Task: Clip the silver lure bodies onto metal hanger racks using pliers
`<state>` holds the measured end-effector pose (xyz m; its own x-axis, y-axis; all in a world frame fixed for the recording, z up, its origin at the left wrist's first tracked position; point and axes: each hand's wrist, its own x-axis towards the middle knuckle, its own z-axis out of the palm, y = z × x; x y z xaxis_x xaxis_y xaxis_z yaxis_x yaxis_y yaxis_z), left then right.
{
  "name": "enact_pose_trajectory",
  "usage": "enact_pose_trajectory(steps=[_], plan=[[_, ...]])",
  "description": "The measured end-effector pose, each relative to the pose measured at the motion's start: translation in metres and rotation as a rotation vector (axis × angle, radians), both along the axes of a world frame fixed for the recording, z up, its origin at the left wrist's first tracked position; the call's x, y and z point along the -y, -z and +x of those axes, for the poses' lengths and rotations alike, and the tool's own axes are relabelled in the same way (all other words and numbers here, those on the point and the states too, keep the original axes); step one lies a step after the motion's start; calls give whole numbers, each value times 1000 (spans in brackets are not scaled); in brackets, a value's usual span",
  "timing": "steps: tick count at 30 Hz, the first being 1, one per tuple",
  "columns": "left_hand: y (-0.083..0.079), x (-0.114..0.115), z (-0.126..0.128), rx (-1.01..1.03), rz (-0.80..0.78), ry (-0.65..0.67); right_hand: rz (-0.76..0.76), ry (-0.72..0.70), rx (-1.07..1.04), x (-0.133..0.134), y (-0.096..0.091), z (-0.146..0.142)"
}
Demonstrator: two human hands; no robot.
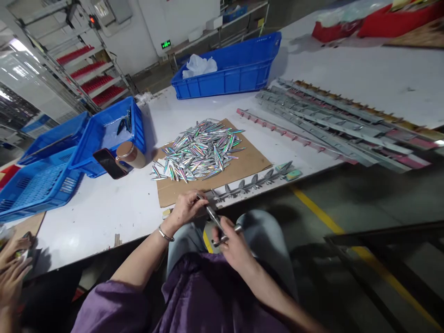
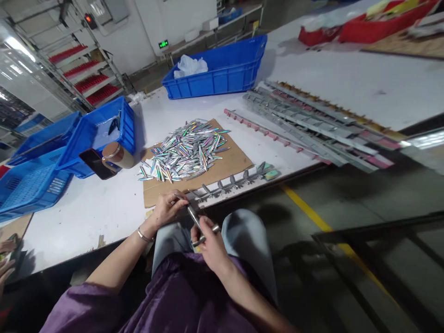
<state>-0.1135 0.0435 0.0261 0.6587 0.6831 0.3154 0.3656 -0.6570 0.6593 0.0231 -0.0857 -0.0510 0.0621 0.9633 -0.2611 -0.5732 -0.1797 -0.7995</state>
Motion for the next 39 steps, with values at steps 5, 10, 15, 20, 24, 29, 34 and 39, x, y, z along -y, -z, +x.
enact_pose_trajectory(steps=[5, 10, 15, 20, 24, 29, 34, 39], plan=[[3, 1, -1, -72, 41, -14, -64, -55, -86, 6, 2, 3], [3, 0, -1, -73, 33, -9, 133, 162, 793, 12, -5, 15], [5, 1, -2, -81, 8, -43, 29, 36, 306, -2, 0, 4], [6, 3, -2, -92, -17, -68, 0, -87, 32, -1, 4, 6], [6, 3, -1, -62, -17, -29, 182, 78, 911, 10, -9, 27], [4, 2, -1, -90, -43, -40, 454, 67, 1816, 10, -28, 41], [2, 2, -1, -94, -67, -41, 495, 97, 1976, 11, -32, 33], [1, 3, -1, -88, -95, -51, 404, 13, 1891, 7, -28, 27]])
